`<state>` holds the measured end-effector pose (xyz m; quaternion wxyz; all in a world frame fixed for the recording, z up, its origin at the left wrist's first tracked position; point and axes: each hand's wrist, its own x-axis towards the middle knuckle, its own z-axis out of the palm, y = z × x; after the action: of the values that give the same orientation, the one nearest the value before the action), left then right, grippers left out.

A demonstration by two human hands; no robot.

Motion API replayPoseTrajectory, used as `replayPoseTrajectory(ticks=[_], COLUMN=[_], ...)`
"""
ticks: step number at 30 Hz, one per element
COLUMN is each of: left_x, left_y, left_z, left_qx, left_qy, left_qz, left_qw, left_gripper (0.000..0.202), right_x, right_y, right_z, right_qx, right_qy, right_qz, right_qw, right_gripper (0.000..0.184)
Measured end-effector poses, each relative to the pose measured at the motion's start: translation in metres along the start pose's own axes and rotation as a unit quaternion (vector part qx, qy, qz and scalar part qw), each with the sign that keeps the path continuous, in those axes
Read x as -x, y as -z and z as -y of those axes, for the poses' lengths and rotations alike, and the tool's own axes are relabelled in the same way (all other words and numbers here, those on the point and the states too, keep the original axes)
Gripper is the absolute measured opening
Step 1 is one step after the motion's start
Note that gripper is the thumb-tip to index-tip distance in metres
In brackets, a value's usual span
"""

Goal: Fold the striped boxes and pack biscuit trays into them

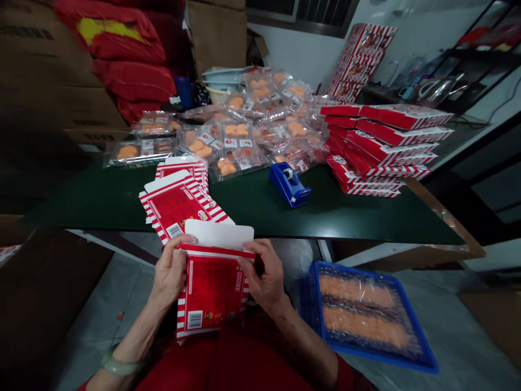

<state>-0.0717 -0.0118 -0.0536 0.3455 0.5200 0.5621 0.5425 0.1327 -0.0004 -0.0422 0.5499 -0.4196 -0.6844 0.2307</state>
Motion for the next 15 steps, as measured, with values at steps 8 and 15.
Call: replayPoseTrajectory(ticks=[8,15], left_x=[0.003,-0.002], left_y=[0.001,-0.001], left_z=[-0.028,-0.031], left_qx=[0.015,0.073], left_qy=[-0.019,-0.09], left_qz=[-0.054,-0.027], left_qw=[0.998,0.993], left_gripper=[0.03,0.027], right_x=[-0.035,-0.071], right_y=[0.02,0.042], right_z=[0.027,0.023], right_qx=[-0.129,0.118], right_qy=[-0.198,0.036], right_qz=[0.12,0.318], right_qw=[0.964,0.94], right_gripper=[0.01,0.016])
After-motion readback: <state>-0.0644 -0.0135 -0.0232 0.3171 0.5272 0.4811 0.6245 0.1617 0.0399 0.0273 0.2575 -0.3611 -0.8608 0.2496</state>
